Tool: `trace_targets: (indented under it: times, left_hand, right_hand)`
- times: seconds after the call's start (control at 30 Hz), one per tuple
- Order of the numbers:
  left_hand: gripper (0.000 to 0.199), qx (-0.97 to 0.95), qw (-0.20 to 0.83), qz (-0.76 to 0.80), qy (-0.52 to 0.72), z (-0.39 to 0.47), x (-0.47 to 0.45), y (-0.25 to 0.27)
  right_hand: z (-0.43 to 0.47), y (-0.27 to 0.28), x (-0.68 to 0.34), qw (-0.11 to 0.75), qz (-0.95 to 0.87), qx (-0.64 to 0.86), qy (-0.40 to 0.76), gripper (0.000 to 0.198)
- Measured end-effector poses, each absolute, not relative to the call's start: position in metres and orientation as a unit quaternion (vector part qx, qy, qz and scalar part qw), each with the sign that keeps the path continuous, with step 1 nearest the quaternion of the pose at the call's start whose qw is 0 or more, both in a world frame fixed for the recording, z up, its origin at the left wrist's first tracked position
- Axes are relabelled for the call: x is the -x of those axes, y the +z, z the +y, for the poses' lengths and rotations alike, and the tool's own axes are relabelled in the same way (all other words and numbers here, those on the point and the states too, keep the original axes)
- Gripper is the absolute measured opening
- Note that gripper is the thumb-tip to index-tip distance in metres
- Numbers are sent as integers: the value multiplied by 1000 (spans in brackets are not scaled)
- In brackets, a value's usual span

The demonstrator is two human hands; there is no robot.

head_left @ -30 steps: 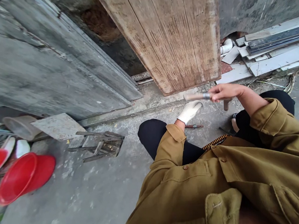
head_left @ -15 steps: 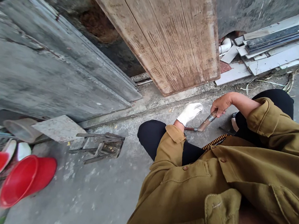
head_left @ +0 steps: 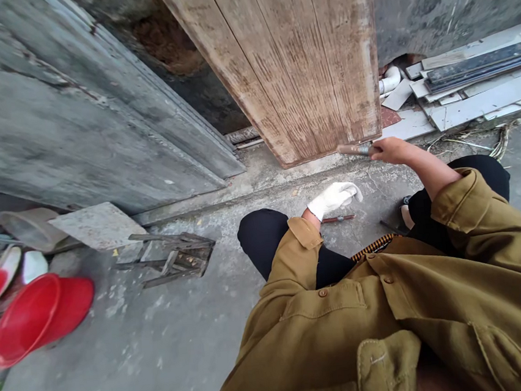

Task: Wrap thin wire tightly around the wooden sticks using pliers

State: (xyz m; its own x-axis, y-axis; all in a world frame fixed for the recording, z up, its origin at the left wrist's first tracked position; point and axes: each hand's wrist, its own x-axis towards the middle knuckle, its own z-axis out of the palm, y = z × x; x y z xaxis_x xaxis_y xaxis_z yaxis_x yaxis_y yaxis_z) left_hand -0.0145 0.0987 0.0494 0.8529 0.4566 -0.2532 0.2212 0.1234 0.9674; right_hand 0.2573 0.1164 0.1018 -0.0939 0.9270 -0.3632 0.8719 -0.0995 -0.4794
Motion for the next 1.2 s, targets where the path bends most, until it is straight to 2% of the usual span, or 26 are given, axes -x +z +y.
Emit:
trace_targets:
  times: [0.07, 0.17, 0.27, 0.33, 0.4, 0.47, 0.6, 0.67, 0.73, 0.83, 0.9, 0.97, 1.07, 1.13, 1.2]
  left_hand:
    - [53, -649, 701, 273, 112, 100, 18, 53]
    - [46, -667, 657, 321, 142, 103, 23, 53]
    - [39, -689, 613, 353, 153, 108, 27, 49]
    - [37, -692, 597, 371, 166, 111, 28, 46]
    - [34, -687, 585, 396, 173, 112, 27, 46]
    - [35, -671, 598, 403, 171, 110, 25, 47]
    - [47, -652, 671, 329, 127, 101, 18, 52]
    - [44, -659, 680, 304, 103, 97, 15, 55]
    - [43, -662, 684, 292, 94, 95, 14, 59]
    - [47, -658, 688, 285, 113, 96, 16, 64]
    - [47, -655, 682, 294, 140, 99, 20, 65]
    - [42, -656, 664, 316, 169, 102, 23, 63]
    - [35, -658, 637, 355, 189, 106, 27, 54]
    - [33, -663, 621, 372, 191, 109, 28, 48]
    - [33, -665, 606, 388, 199, 110, 27, 45]
  right_hand:
    - [112, 95, -245, -81, -722, 613, 309, 8]
    - [103, 88, -228, -210, -722, 461, 471, 8]
    - [97, 89, -222, -224, -676, 337, 615, 31]
    - [96, 96, -225, -171, -672, 293, 658, 48]
    - [97, 106, -233, -97, -673, 279, 678, 56]
    - [98, 116, -244, 11, -669, 301, 679, 54]
    - [105, 123, -263, 305, -590, 417, 620, 48]
    - [112, 118, -268, 353, -551, 517, 552, 37]
    - [117, 111, -269, 275, -564, 629, 458, 22]
    - [117, 99, -258, 38, -655, 675, 338, 10]
    - [113, 91, -247, -104, -698, 598, 381, 8]
    - [106, 83, -235, -200, -690, 486, 498, 9]
    - [99, 79, -222, -234, -663, 340, 625, 33]
    - [98, 84, -220, -203, -659, 272, 671, 49]
    - [99, 95, -226, -145, -656, 237, 702, 57]
